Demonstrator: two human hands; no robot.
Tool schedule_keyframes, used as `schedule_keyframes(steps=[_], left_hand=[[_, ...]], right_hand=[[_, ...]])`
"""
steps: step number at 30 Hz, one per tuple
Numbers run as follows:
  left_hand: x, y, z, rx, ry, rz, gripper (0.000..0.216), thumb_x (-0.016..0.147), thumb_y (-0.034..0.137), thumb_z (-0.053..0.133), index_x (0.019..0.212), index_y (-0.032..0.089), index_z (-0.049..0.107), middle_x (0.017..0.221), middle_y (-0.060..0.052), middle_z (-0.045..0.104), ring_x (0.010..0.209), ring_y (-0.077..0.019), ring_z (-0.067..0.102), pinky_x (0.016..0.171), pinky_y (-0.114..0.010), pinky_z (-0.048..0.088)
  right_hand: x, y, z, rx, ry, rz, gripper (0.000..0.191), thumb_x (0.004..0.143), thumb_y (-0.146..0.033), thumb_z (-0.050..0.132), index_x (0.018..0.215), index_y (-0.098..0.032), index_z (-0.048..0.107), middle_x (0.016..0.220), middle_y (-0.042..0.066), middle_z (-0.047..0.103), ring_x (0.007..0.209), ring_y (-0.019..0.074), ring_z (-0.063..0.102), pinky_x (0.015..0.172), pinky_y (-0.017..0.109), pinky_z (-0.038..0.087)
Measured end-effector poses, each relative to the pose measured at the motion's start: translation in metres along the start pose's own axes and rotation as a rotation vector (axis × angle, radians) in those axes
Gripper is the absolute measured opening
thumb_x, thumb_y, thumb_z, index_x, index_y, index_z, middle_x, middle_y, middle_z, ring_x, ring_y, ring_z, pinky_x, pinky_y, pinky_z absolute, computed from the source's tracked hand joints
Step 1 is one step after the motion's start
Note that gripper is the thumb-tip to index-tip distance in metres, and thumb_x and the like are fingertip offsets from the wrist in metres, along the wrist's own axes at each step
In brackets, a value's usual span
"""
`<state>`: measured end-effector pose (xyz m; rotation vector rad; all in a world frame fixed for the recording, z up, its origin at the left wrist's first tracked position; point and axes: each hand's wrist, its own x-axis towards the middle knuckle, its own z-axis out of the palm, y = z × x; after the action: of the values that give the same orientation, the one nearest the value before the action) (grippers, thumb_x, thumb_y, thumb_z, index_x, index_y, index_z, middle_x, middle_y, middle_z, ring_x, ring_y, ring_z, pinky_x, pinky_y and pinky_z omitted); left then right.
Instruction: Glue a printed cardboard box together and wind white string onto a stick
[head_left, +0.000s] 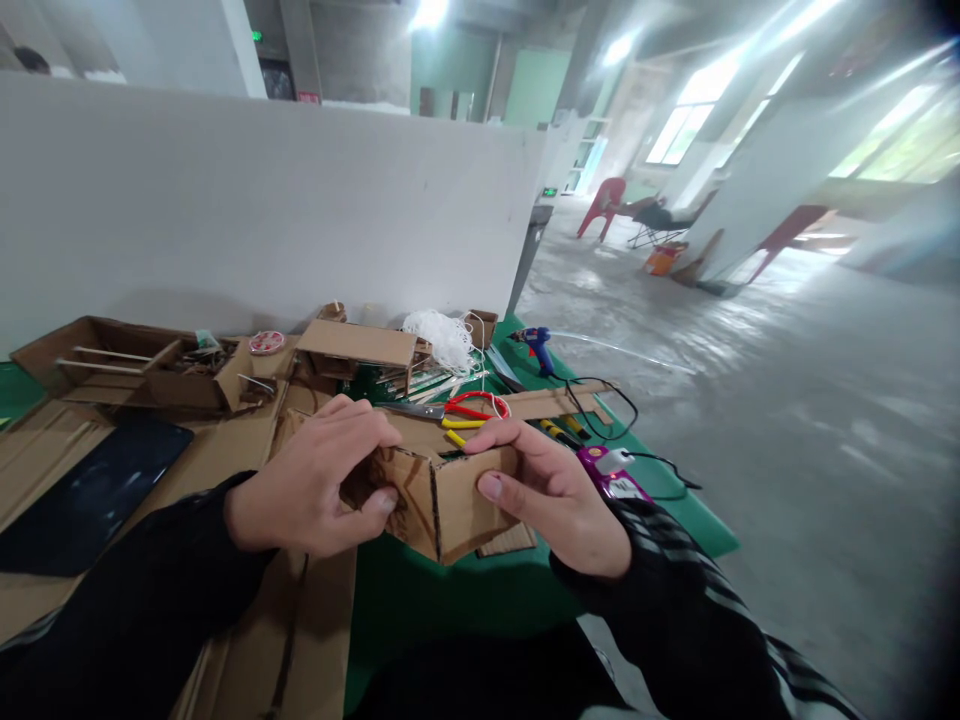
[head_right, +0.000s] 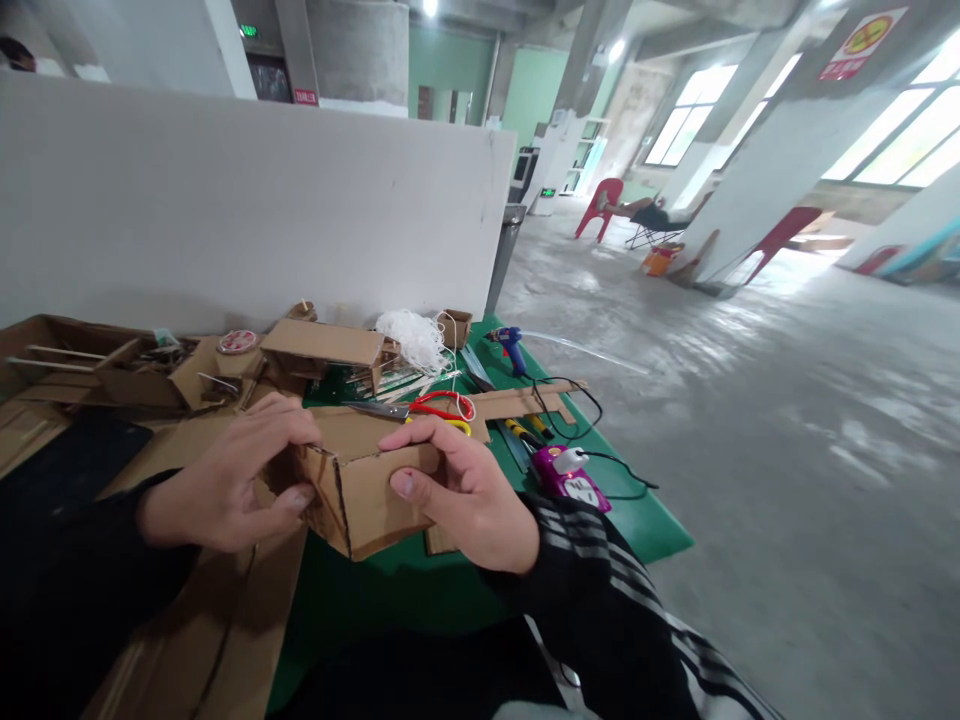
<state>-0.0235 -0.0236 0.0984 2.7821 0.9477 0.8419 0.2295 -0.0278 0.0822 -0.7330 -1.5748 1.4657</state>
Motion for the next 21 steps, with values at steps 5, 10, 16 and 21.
schedule_keyframes(steps=[5,10,16,21], left_hand=[[-0.002,0.001,-0.002,0.047,-0.005,-0.008,0.019,0.077,0.021,0.052,0.095,0.018,0.045,0.079,-0.004,0.053,0.073,-0.0212,0.046,0.069,-0.038,0.037],[-0.003,0.006,-0.004,0.121,-0.006,-0.079,0.018,0.078,0.022,0.054,0.094,0.018,0.049,0.078,-0.003,0.055,0.072,-0.0206,0.049,0.065,-0.034,0.040],[-0.002,0.017,-0.008,0.273,0.044,-0.083,0.014,0.080,0.023,0.054,0.093,0.018,0.050,0.074,-0.002,0.055,0.067,-0.0197,0.050,0.061,-0.033,0.039],[-0.005,0.021,-0.014,0.331,0.069,-0.079,0.014,0.081,0.023,0.054,0.094,0.018,0.049,0.075,-0.003,0.057,0.068,-0.0211,0.051,0.062,-0.035,0.042]], right_hand=[[-0.001,0.001,0.000,-0.066,0.011,-0.014,0.017,0.088,-0.031,0.065,0.104,-0.024,0.062,0.088,0.000,0.054,0.071,0.0113,0.049,0.060,0.021,0.040],[-0.003,-0.001,0.001,-0.174,0.056,-0.039,0.016,0.091,-0.030,0.061,0.107,-0.026,0.061,0.079,-0.002,0.049,0.063,0.0105,0.042,0.052,0.021,0.033],[-0.004,-0.005,0.003,-0.286,0.125,-0.101,0.017,0.091,-0.029,0.060,0.108,-0.025,0.061,0.089,0.001,0.054,0.071,0.0127,0.048,0.060,0.023,0.040],[-0.004,-0.007,0.006,-0.332,0.162,-0.119,0.017,0.091,-0.031,0.060,0.107,-0.025,0.062,0.094,0.003,0.057,0.077,0.0150,0.052,0.065,0.025,0.043]])
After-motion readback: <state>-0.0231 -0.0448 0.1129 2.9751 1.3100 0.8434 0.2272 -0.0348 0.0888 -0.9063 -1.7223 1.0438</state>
